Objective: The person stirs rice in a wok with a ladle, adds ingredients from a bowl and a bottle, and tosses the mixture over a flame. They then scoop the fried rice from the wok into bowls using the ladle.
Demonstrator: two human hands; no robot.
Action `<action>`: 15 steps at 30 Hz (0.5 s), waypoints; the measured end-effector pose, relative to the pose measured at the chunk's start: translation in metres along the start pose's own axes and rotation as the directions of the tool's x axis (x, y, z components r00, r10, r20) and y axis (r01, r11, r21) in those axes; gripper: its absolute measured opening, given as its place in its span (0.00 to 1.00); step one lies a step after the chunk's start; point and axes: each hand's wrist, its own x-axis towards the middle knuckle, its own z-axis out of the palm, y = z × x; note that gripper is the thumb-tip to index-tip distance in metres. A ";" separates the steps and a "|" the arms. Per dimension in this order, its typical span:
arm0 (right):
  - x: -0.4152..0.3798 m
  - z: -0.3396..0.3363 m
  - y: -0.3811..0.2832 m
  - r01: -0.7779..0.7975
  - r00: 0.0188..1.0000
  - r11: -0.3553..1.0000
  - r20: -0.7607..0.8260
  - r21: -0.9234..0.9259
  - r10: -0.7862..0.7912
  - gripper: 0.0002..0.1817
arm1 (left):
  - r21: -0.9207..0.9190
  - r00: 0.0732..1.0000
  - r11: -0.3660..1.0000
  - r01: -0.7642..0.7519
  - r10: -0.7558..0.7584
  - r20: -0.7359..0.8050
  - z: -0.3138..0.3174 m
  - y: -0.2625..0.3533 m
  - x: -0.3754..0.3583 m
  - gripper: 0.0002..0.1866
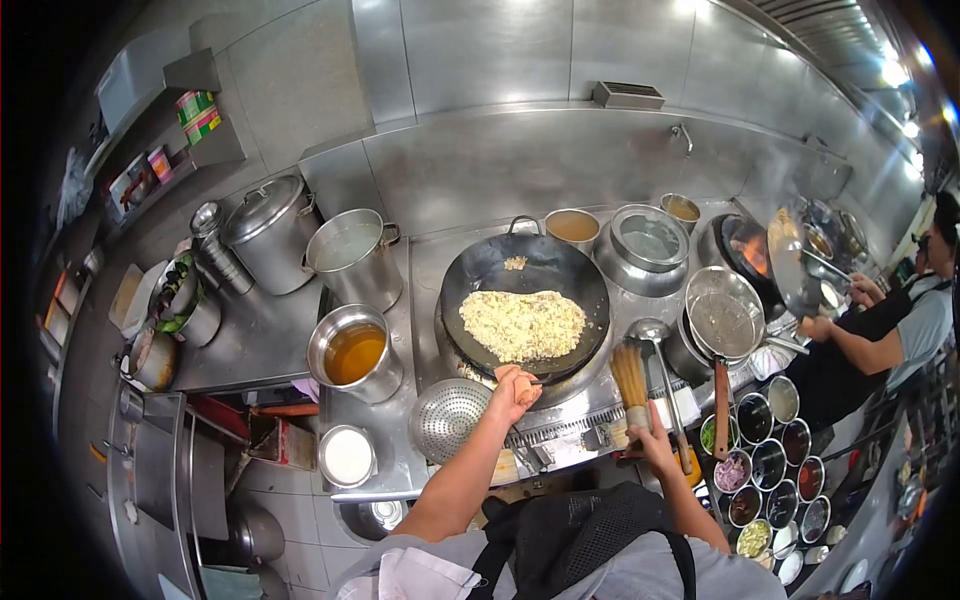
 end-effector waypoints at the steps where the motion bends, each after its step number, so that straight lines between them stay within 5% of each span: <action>1: -0.024 0.004 -0.018 0.001 1.000 1.000 0.001 -0.014 -0.001 0.49 | -0.037 1.000 0.999 0.005 -0.006 -0.012 -0.001 -0.001 0.001 0.17; 3: -0.052 0.006 -0.036 0.224 0.974 0.968 0.014 -0.111 -0.224 0.50 | -0.038 1.000 0.999 -0.002 0.002 0.015 -0.005 -0.003 0.005 0.17; 4: -0.036 -0.006 -0.008 0.484 0.860 0.803 0.019 -0.348 -0.510 0.50 | -0.022 0.999 1.000 -0.006 0.007 0.036 -0.007 -0.003 0.007 0.17; 6: -0.021 -0.009 0.022 0.453 0.771 0.543 0.004 -0.707 -0.637 0.49 | -0.031 0.999 0.999 -0.032 0.032 0.020 0.001 -0.001 -0.002 0.17; 7: -0.017 -0.010 0.052 0.280 0.854 0.591 -0.085 -0.756 -0.513 0.46 | -0.026 0.999 0.998 -0.053 0.054 0.008 0.002 -0.002 -0.005 0.17; 8: -0.002 -0.025 0.094 0.279 0.858 0.586 -0.076 -0.761 -0.508 0.46 | -0.036 0.999 0.998 -0.053 0.053 0.002 -0.004 -0.005 -0.001 0.17; 10: 0.038 -0.061 0.152 0.065 0.998 0.935 0.002 -0.348 -0.068 0.45 | -0.060 0.998 0.998 0.016 -0.012 0.060 -0.018 -0.007 0.016 0.17; 13: 0.062 -0.074 0.113 0.252 0.968 0.963 0.044 -0.093 -0.249 0.42 | -0.039 0.999 0.999 -0.030 0.031 0.014 -0.012 -0.007 0.005 0.19; 14: 0.023 -0.035 0.010 0.007 1.000 0.973 -0.020 -0.232 -0.012 0.42 | -0.059 0.999 0.998 -0.035 0.033 -0.032 -0.009 -0.008 0.005 0.19; 15: 0.060 -0.048 0.022 0.431 0.893 0.856 0.003 -0.284 -0.449 0.43 | -0.073 0.998 0.996 -0.054 0.051 -0.033 -0.006 -0.005 0.008 0.19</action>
